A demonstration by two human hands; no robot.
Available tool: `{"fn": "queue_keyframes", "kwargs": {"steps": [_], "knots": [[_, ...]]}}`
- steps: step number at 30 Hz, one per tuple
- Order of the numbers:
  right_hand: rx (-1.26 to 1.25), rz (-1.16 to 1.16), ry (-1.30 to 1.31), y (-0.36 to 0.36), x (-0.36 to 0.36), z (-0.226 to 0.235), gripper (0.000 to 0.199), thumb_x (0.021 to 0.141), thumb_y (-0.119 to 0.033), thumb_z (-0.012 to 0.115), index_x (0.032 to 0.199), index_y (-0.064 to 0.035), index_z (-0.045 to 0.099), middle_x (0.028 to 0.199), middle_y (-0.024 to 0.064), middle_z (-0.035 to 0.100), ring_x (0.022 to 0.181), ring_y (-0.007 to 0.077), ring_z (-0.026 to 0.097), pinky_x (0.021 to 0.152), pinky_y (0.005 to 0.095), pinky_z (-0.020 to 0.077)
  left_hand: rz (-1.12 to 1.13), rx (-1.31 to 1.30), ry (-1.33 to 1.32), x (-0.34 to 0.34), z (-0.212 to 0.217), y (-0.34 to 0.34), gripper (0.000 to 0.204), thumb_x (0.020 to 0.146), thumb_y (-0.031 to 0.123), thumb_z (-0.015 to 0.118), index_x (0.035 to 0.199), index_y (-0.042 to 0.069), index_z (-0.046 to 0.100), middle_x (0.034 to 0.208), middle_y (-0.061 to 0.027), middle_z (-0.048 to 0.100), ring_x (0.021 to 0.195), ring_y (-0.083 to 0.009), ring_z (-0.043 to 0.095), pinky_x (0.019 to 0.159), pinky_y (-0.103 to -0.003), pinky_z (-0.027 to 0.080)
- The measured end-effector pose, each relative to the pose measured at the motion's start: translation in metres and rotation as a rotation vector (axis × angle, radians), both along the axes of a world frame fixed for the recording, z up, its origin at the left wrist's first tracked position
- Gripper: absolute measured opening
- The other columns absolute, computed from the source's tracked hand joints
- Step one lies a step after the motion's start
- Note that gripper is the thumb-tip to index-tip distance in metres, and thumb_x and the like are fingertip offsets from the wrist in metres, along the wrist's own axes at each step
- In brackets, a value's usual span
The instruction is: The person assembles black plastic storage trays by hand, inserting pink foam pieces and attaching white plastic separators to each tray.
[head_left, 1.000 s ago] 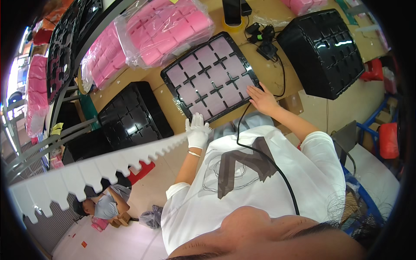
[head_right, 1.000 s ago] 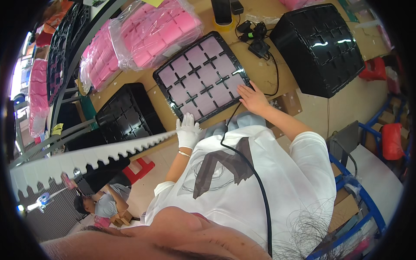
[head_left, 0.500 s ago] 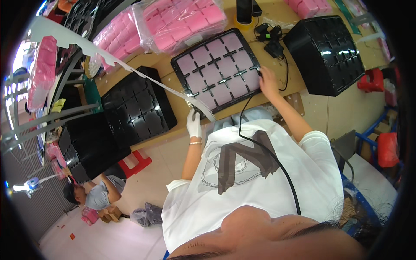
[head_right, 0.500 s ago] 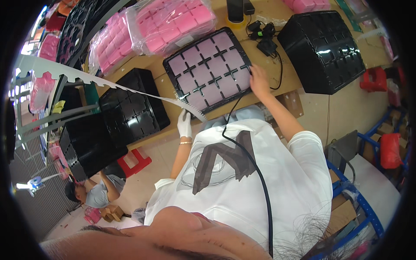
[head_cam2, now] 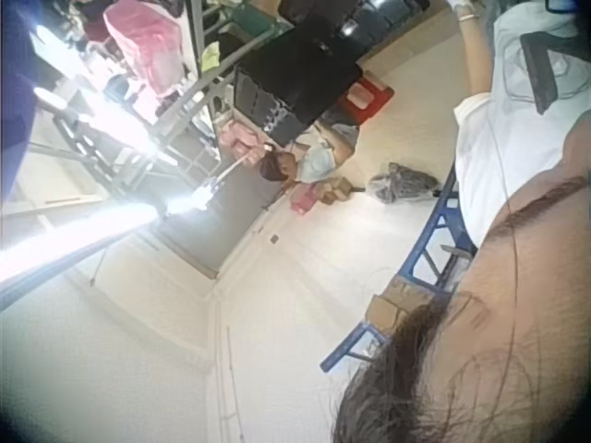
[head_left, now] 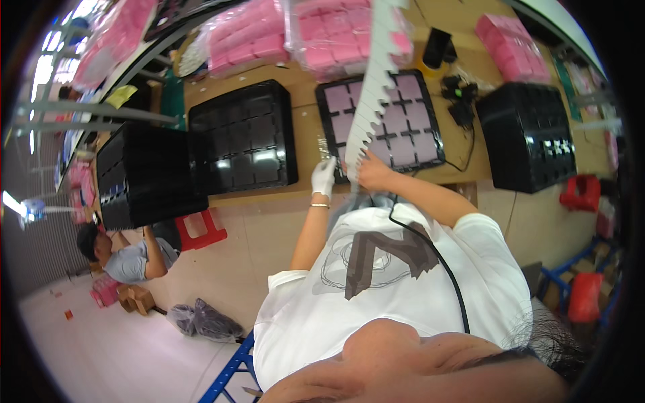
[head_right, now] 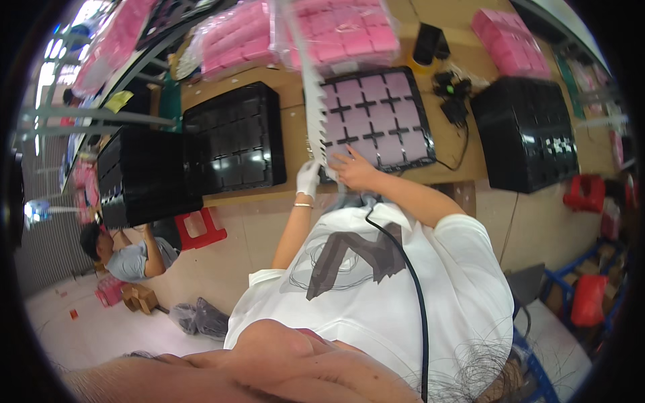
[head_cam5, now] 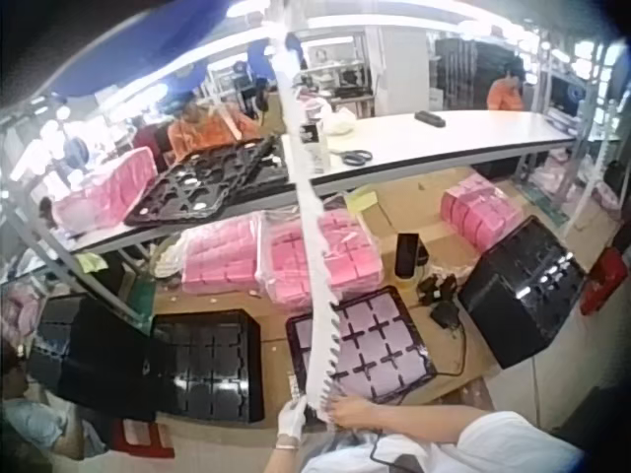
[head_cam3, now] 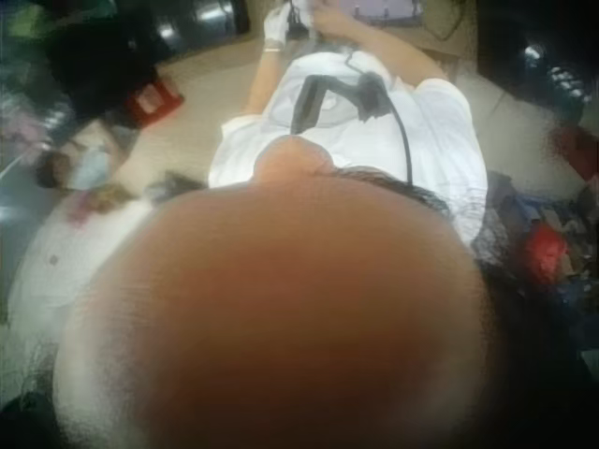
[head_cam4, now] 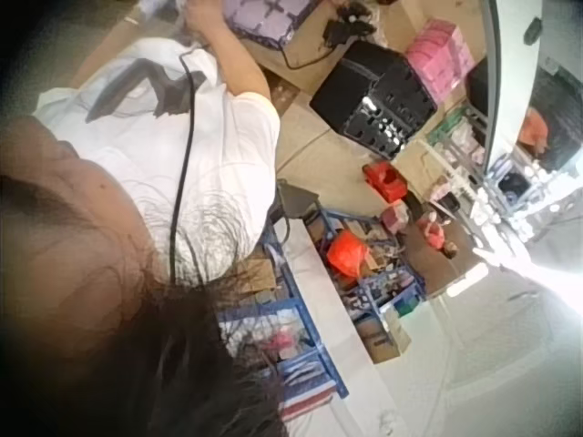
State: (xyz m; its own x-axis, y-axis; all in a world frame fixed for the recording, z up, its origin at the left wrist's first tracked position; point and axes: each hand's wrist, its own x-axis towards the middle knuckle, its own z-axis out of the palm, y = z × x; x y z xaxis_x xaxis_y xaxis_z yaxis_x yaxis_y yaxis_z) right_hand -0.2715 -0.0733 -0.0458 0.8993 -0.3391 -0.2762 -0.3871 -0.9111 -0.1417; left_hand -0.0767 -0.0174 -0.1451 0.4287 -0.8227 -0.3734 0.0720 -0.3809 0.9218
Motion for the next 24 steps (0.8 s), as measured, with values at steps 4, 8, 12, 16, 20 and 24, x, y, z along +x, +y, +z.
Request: {"fn": "queue_keyframes", "kwargs": {"steps": [4, 8, 12, 16, 20, 24], "knots": [[0.278, -0.161, -0.557, 0.0, -0.011, -0.027, 0.035, 0.1, -0.03, 0.048, 0.116, -0.0054, 0.066, 0.122, 0.0064, 0.066, 0.13, 0.0272, 0.05, 0.116, 0.0534, 0.021, -0.124, 0.183, -0.188, -0.011, 0.028, -0.019, 0.041, 0.083, 0.039, 0.076, 0.086, -0.001, 0.064, 0.079, -0.0015, 0.063, 0.067, -0.012, 0.055, 0.062, -0.031, 0.047], [1.55, -0.797, -0.991, 0.009, 0.004, 0.051, 0.061, 0.104, -0.04, 0.023, 0.114, 0.0036, 0.064, 0.116, 0.0194, 0.067, 0.115, 0.0321, 0.061, 0.11, 0.0452, 0.0346, -0.179, -0.067, 0.364, -0.012, 0.068, -0.034, 0.018, 0.086, 0.018, 0.071, 0.096, 0.005, 0.064, 0.083, 0.0015, 0.061, 0.072, -0.0088, 0.052, 0.062, -0.028, 0.044], [1.582, -0.623, -1.146, 0.005, -0.006, 0.109, 0.078, 0.103, -0.053, 0.01, 0.125, 0.0051, 0.056, 0.115, 0.022, 0.067, 0.112, 0.0317, 0.063, 0.104, 0.0423, 0.0408, -0.25, -0.105, 0.066, 0.023, 0.2, -0.029, 0.029, 0.082, 0.016, 0.071, 0.105, 0.001, 0.063, 0.091, -0.0017, 0.063, 0.082, -0.0101, 0.057, 0.073, -0.028, 0.047], [1.563, -0.639, -1.165, -0.001, -0.027, 0.141, 0.075, 0.104, -0.052, 0.013, 0.124, 0.0054, 0.057, 0.119, 0.0237, 0.064, 0.114, 0.0337, 0.061, 0.105, 0.0432, 0.0399, -0.1, -0.249, -0.301, 0.101, 0.329, 0.041, 0.047, 0.08, 0.02, 0.074, 0.116, -0.006, 0.061, 0.109, -0.012, 0.067, 0.096, -0.0196, 0.061, 0.089, -0.032, 0.047], [1.655, -0.554, -1.125, -0.006, -0.033, 0.134, 0.081, 0.102, -0.056, 0.007, 0.127, 0.0038, 0.056, 0.12, 0.0219, 0.064, 0.119, 0.031, 0.058, 0.107, 0.0431, 0.0386, 0.141, -0.368, -0.259, 0.114, 0.426, 0.097, 0.021, 0.085, 0.006, 0.069, 0.103, -0.002, 0.061, 0.088, -0.0004, 0.061, 0.079, -0.008, 0.054, 0.072, -0.025, 0.046], [1.723, -0.525, -0.956, 0.007, -0.013, 0.121, 0.085, 0.101, -0.059, 0.003, 0.129, 0.0005, 0.056, 0.118, 0.0175, 0.066, 0.119, 0.0281, 0.058, 0.107, 0.0419, 0.0351, 0.125, -0.172, -0.703, 0.101, 0.442, 0.096, 0.019, 0.088, 0.006, 0.065, 0.106, -0.001, 0.062, 0.092, -0.0022, 0.065, 0.081, -0.0085, 0.057, 0.074, -0.025, 0.047]]}}
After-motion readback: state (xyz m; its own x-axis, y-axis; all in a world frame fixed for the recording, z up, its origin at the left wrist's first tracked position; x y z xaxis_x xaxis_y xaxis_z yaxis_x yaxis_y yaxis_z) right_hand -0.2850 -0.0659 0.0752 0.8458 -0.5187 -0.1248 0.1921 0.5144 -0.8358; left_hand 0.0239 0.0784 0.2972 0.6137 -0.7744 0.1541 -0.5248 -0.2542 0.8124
